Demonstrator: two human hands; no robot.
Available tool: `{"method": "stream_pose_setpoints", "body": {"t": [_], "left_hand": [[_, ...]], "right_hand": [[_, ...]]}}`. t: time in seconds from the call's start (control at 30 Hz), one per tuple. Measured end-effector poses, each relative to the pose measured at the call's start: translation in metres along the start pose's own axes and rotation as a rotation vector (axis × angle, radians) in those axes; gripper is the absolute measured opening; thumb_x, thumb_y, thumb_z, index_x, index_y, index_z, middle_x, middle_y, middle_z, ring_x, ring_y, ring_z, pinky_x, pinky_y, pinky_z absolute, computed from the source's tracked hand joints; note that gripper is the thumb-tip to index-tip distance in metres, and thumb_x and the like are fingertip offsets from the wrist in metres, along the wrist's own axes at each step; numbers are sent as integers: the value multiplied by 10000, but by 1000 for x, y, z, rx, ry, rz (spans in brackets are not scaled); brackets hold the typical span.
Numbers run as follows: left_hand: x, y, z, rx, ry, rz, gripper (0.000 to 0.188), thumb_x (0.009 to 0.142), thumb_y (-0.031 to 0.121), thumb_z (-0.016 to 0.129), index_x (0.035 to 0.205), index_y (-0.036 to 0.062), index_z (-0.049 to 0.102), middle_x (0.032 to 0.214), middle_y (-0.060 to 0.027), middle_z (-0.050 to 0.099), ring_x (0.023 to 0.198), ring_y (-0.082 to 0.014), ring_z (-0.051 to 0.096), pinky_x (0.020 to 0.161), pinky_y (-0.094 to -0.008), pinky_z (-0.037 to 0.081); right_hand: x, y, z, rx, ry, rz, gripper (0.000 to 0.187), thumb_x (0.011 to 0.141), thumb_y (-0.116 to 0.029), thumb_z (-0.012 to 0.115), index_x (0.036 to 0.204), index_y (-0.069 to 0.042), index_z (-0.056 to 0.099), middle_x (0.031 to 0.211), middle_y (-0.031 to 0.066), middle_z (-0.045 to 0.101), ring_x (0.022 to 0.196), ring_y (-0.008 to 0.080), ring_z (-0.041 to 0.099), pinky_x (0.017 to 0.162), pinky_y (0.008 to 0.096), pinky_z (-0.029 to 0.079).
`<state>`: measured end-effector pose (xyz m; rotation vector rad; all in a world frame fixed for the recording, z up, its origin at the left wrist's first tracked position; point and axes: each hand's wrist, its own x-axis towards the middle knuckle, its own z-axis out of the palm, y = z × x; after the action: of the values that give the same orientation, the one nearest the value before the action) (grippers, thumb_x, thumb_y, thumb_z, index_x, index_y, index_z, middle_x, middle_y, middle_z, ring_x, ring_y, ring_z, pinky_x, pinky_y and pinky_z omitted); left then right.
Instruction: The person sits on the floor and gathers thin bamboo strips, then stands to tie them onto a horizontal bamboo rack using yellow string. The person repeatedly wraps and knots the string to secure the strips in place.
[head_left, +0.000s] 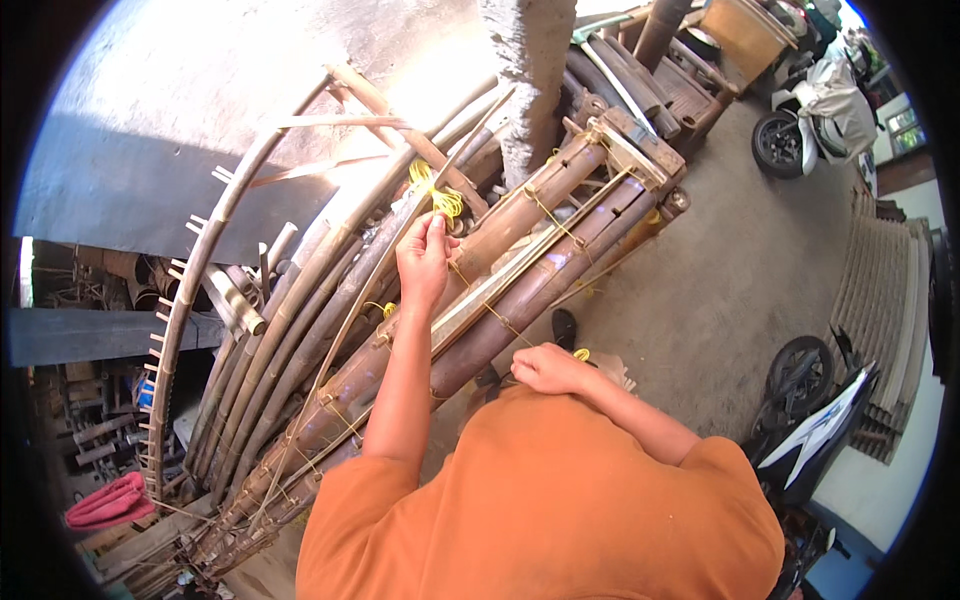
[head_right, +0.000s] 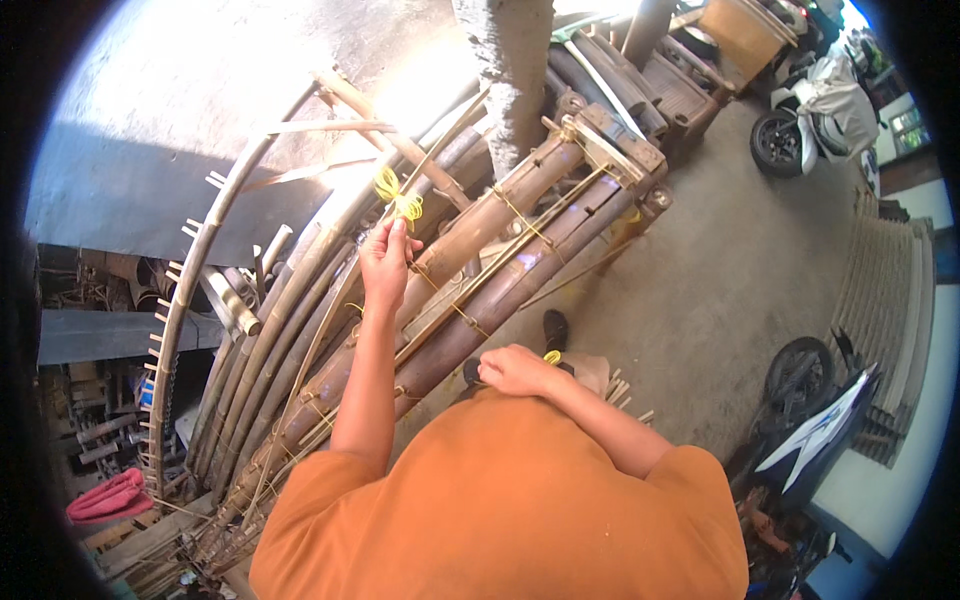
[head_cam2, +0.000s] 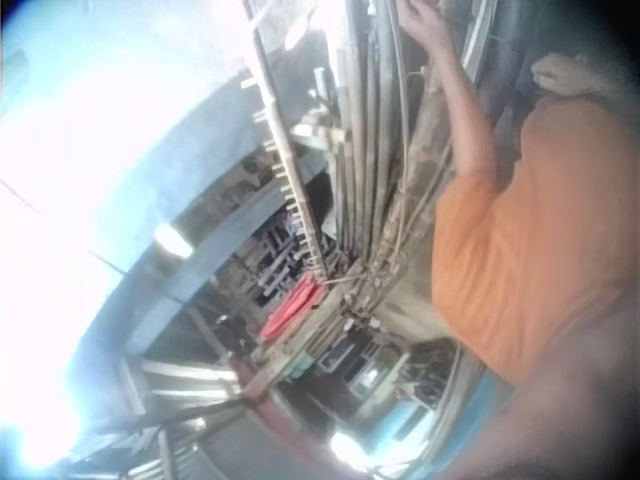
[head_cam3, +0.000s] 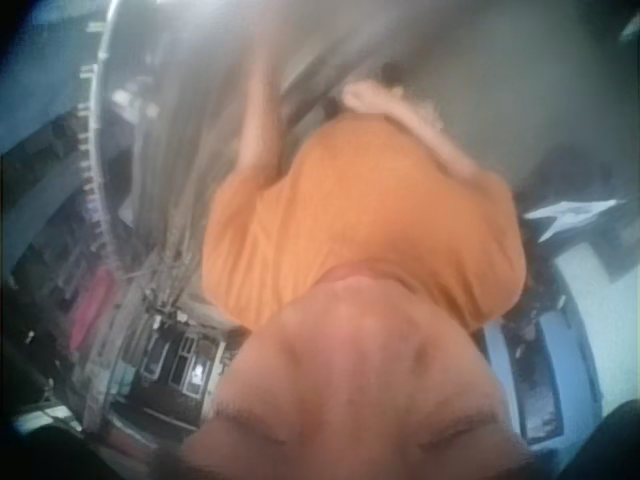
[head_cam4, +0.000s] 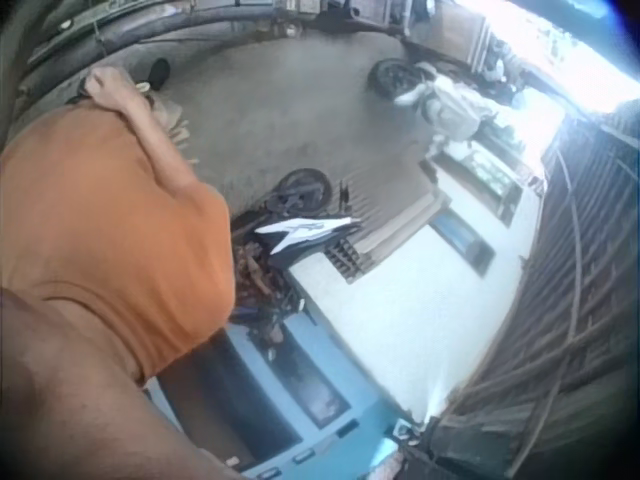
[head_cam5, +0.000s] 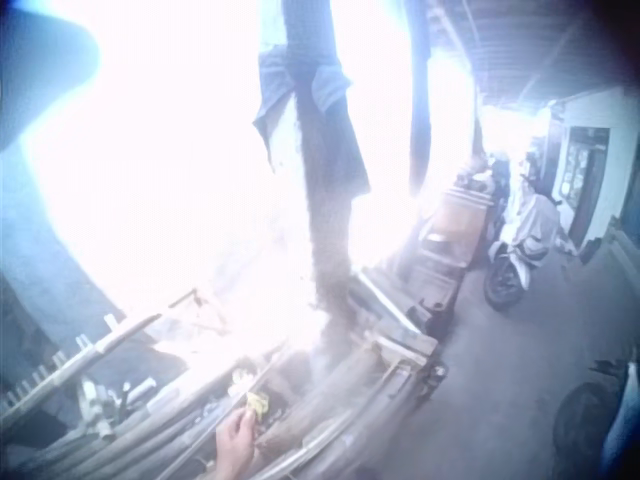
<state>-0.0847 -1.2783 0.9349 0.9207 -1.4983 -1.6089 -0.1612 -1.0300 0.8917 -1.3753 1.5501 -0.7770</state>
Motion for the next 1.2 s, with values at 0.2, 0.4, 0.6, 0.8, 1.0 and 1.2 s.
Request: {"method": "stream_pose_setpoints", "body": {"t": [0.2, 0.4, 0.6, 0.8, 1.0, 1.2], "left_hand": [[8, -15, -10, 431, 102, 203, 203, 1001, 96, 503, 1110, 20, 656, 755, -3, 606, 644, -51, 540, 579, -244, 464], [52, -90, -42, 1008, 90, 178, 239, 944, 258, 541, 962, 69, 685, 916, -240, 674, 865, -451, 648, 783, -520, 507], [53, -79, -68, 1114, -157, -71, 406, 941, 425, 553, 1173, 97, 608, 1008, -259, 673, 970, -436, 638, 838, -531, 493], [18, -66, -281, 1424, -757, -1092, 854, 902, 764, 311, 1423, 109, 480, 1427, -231, 475, 1344, -370, 438, 1087, -491, 377], [-93, -81, -408, 1079, -530, -1129, 809, 912, 719, 411, 1380, 70, 528, 1361, -208, 547, 1206, -324, 560, 1009, -449, 436], [-102, -73, -392, 576, 2, -852, 554, 969, 538, 508, 1218, 60, 636, 1021, -129, 682, 851, -170, 605, 786, -321, 490]], "right_hand": [[6, 6, -6, 147, 30, 105, 325, 936, -263, 549, 760, 9, 525, 625, 169, 516, 555, 257, 465, 566, 408, 409], [19, -10, -15, 63, -60, 128, 358, 923, -297, 551, 770, 27, 547, 702, 232, 567, 647, 398, 549, 613, 466, 428], [16, 1, -13, 221, 71, 242, 329, 953, -249, 560, 750, 10, 578, 651, 142, 609, 626, 216, 607, 600, 363, 471], [5, 36, -21, 489, 474, 188, 256, 978, -114, 555, 752, -1, 594, 729, 55, 645, 693, 98, 610, 656, 252, 498], [18, 61, -24, 41, 755, 192, 247, 939, -137, 614, 755, 28, 604, 835, 106, 630, 751, 168, 578, 681, 309, 469], [31, 45, -25, -293, 758, 231, 264, 876, -197, 684, 738, 13, 601, 790, 134, 548, 729, 263, 545, 680, 350, 460]]}}
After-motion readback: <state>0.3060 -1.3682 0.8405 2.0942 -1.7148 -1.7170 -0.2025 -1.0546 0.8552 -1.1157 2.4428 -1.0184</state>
